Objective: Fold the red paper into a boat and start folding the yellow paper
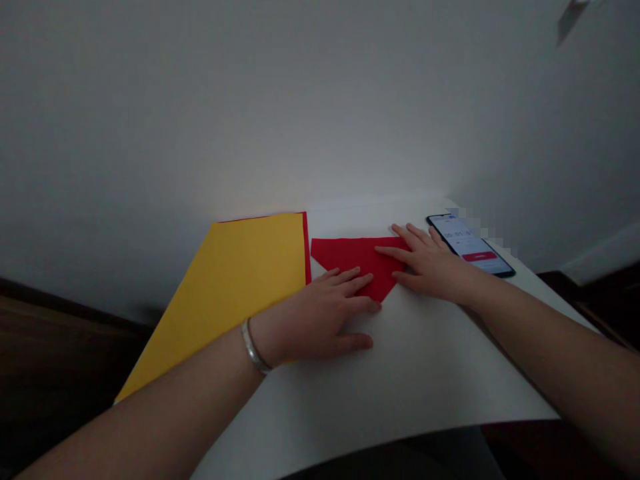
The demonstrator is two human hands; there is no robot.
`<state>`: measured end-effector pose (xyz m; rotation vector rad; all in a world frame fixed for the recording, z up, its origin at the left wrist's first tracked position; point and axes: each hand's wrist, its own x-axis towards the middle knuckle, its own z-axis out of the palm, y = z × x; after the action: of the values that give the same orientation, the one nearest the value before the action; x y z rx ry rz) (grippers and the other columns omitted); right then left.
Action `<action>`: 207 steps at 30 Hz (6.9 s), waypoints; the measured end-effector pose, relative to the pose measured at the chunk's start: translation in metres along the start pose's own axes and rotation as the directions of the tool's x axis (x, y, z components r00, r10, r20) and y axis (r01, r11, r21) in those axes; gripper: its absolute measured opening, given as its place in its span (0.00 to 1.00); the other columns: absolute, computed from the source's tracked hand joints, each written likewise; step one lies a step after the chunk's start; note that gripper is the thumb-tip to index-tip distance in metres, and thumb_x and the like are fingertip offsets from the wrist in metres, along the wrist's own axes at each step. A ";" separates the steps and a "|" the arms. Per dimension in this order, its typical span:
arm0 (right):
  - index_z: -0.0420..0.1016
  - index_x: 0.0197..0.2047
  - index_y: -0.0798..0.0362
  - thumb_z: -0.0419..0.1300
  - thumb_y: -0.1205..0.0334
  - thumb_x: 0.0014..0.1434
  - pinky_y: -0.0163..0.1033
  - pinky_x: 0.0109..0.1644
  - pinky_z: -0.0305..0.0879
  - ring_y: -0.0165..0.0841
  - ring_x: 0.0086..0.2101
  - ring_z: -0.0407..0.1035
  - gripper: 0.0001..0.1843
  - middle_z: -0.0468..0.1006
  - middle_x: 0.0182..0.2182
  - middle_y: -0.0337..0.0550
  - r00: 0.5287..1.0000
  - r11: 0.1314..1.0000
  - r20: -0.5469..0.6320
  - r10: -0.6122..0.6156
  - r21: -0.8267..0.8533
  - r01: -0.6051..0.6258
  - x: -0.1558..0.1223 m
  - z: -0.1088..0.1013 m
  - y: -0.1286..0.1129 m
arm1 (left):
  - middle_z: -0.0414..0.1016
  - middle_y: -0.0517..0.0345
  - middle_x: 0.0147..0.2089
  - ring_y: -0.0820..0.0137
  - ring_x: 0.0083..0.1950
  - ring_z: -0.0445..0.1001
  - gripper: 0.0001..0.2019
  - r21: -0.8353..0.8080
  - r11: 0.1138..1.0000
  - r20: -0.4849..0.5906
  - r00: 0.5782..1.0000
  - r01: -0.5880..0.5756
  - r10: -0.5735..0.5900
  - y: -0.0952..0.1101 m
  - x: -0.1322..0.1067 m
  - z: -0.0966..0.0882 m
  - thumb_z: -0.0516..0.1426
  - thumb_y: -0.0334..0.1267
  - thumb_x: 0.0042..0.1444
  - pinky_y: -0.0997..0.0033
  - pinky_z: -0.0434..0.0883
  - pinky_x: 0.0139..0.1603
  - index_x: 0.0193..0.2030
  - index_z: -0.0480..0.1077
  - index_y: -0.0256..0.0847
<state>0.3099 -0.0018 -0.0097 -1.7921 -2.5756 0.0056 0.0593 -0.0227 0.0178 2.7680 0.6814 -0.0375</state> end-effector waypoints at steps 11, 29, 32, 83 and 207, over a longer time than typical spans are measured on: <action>0.53 0.69 0.54 0.49 0.59 0.60 0.63 0.67 0.33 0.47 0.68 0.36 0.34 0.48 0.69 0.52 0.996 0.996 -0.016 0.092 0.004 -0.092 0.002 0.009 0.015 | 0.49 0.47 0.72 0.54 0.72 0.47 0.25 0.036 0.999 0.008 1.000 0.005 -0.006 0.002 -0.003 -0.002 0.54 0.53 0.61 0.52 0.50 0.70 0.62 0.65 0.47; 0.47 0.71 0.58 0.58 0.43 0.54 0.57 0.69 0.39 0.50 0.67 0.36 0.49 0.49 0.69 0.56 0.994 0.988 -0.089 -0.062 0.137 0.074 -0.002 0.008 -0.003 | 0.53 0.48 0.71 0.58 0.72 0.50 0.30 0.069 0.997 -0.028 0.999 -0.013 0.015 -0.001 -0.002 -0.001 0.53 0.53 0.60 0.55 0.51 0.70 0.66 0.60 0.42; 0.45 0.71 0.59 0.57 0.44 0.55 0.57 0.69 0.38 0.49 0.67 0.38 0.48 0.48 0.69 0.57 0.999 0.990 -0.030 -0.012 0.138 0.016 -0.002 0.006 -0.003 | 0.52 0.47 0.71 0.57 0.72 0.50 0.31 0.068 0.998 -0.012 1.000 -0.006 0.007 -0.001 -0.001 -0.001 0.53 0.53 0.61 0.54 0.51 0.70 0.67 0.57 0.42; 0.45 0.69 0.70 0.39 0.37 0.64 0.53 0.69 0.43 0.44 0.67 0.36 0.47 0.42 0.69 0.61 0.976 0.964 0.055 -0.212 0.175 0.200 -0.011 -0.001 -0.040 | 0.41 0.42 0.73 0.49 0.73 0.39 0.34 0.082 0.996 -0.016 1.000 0.018 -0.017 -0.005 0.002 0.004 0.49 0.59 0.61 0.44 0.45 0.69 0.68 0.54 0.42; 0.71 0.57 0.51 0.59 0.49 0.58 0.52 0.53 0.68 0.45 0.51 0.66 0.26 0.74 0.53 0.50 0.936 0.925 -0.095 -0.340 0.146 0.351 -0.014 -0.024 -0.032 | 0.61 0.40 0.66 0.52 0.63 0.62 0.29 0.348 0.917 -0.251 0.962 0.196 -0.111 -0.004 0.001 0.017 0.46 0.52 0.65 0.51 0.61 0.61 0.66 0.57 0.35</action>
<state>0.2849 -0.0255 0.0147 -1.2451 -2.7135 0.1440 0.0590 -0.0242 0.0003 3.1016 1.0508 0.1340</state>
